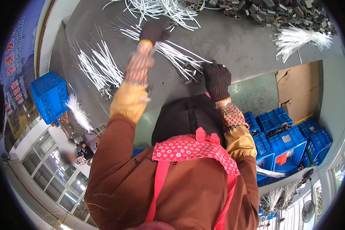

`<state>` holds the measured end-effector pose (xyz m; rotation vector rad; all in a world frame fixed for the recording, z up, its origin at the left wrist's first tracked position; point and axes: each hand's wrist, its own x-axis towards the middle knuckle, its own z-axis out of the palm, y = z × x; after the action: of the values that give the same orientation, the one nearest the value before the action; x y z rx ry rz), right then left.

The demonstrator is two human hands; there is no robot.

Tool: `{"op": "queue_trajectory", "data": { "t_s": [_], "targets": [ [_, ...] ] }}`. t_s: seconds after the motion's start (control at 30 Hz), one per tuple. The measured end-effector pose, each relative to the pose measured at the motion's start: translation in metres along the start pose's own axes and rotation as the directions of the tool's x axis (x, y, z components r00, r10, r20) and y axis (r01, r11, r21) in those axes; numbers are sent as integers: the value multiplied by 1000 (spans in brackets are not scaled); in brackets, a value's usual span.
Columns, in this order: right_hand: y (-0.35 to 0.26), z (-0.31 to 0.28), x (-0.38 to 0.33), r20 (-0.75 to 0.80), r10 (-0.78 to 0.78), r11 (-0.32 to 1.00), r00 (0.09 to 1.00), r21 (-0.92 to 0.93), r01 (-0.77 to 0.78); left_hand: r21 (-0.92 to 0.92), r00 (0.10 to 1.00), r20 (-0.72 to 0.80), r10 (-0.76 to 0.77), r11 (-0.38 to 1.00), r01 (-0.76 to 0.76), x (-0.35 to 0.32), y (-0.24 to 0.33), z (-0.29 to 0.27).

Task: Organizing and bundling electrical wire sets at a factory workstation and moving them to different bins.

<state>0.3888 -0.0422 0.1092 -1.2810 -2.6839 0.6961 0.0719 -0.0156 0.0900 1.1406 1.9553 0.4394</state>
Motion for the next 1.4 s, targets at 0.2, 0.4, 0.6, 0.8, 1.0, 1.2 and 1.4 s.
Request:
{"op": "queue_trajectory", "data": {
  "t_s": [0.2, 0.4, 0.6, 0.8, 1.0, 1.2, 1.4],
  "targets": [
    [1, 0, 6, 117, 40, 999, 992, -12, -39, 241, 995, -32, -90, 966, 95, 87, 26, -24],
    [-9, -13, 71, 1, 372, 842, 928, 422, -338, -377, 983, 163, 86, 926, -19, 23, -9, -49],
    [-45, 10, 182, 31, 388, 823, 921, 439, -362, -850, 963, -229, 143, 453, -270, -154, 40, -94],
    [-50, 68, 250, 65, 497, 743, 865, 484, -463, -807, 791, -528, -310, 473, -354, -207, -18, -90],
    [-33, 50, 220, 65, 262, 805, 963, 536, -255, -905, 838, -102, -536, 400, 146, -159, 20, -22],
    [-52, -12, 108, 194, 339, 582, 921, 725, -367, -928, 995, -83, -60, 368, -55, -62, 56, 25],
    [-15, -9, -11, 278, 425, 40, 861, 945, -325, -977, 970, 195, 146, -62, 206, -12, 122, 122]
  ]
}}
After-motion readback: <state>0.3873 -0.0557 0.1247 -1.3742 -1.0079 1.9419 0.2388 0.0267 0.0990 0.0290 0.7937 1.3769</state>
